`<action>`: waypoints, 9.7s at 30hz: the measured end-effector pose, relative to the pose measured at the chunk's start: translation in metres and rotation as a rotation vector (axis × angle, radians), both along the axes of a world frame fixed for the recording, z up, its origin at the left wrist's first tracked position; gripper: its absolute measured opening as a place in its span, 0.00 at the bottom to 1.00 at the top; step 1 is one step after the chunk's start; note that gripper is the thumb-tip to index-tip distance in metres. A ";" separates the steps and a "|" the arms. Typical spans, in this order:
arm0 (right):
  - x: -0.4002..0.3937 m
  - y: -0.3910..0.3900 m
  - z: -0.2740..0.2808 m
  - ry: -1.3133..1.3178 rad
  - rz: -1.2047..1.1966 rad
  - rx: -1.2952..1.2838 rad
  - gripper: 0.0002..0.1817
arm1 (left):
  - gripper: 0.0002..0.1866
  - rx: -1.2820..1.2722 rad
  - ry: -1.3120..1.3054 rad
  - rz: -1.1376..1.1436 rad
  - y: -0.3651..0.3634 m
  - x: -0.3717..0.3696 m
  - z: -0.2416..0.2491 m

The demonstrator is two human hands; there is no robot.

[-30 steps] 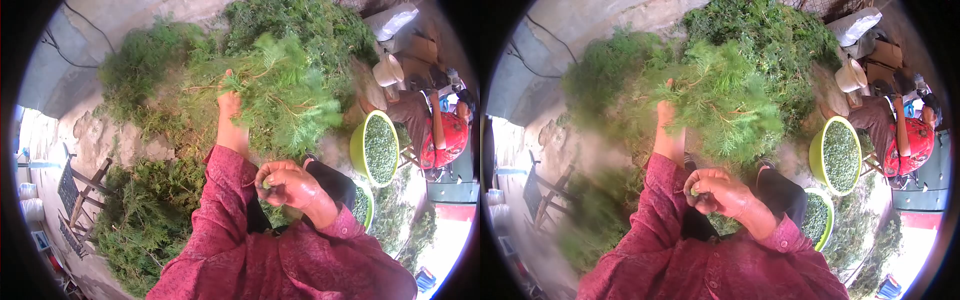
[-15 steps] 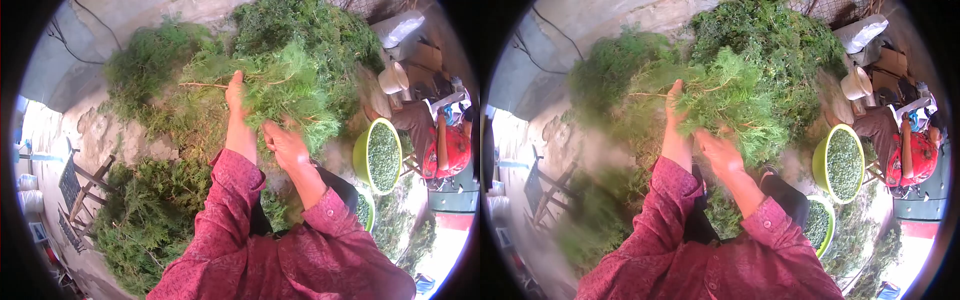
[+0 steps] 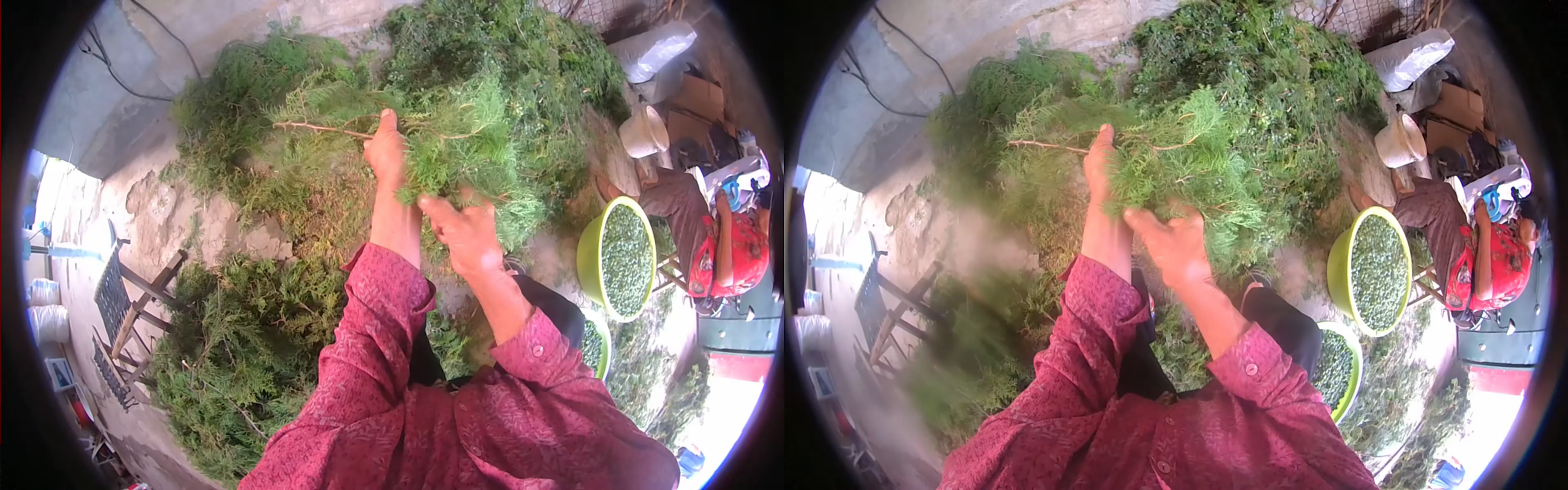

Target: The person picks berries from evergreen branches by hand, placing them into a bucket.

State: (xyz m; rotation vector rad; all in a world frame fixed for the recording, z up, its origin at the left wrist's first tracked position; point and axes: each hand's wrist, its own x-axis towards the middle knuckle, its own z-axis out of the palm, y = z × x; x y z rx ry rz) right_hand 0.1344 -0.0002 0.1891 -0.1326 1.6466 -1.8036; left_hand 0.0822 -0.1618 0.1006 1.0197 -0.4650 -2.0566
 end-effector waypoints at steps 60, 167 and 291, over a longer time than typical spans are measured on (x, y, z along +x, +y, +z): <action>0.006 0.010 0.010 -0.258 0.045 0.016 0.12 | 0.06 -0.317 -0.058 0.337 0.029 0.019 0.086; -0.103 0.167 0.091 0.493 -0.116 0.006 0.12 | 0.23 -0.652 0.871 -0.354 0.072 -0.010 0.033; -0.148 0.225 0.019 -0.371 -0.406 -0.503 0.15 | 0.11 -1.975 -0.933 -1.689 0.115 -0.058 -0.223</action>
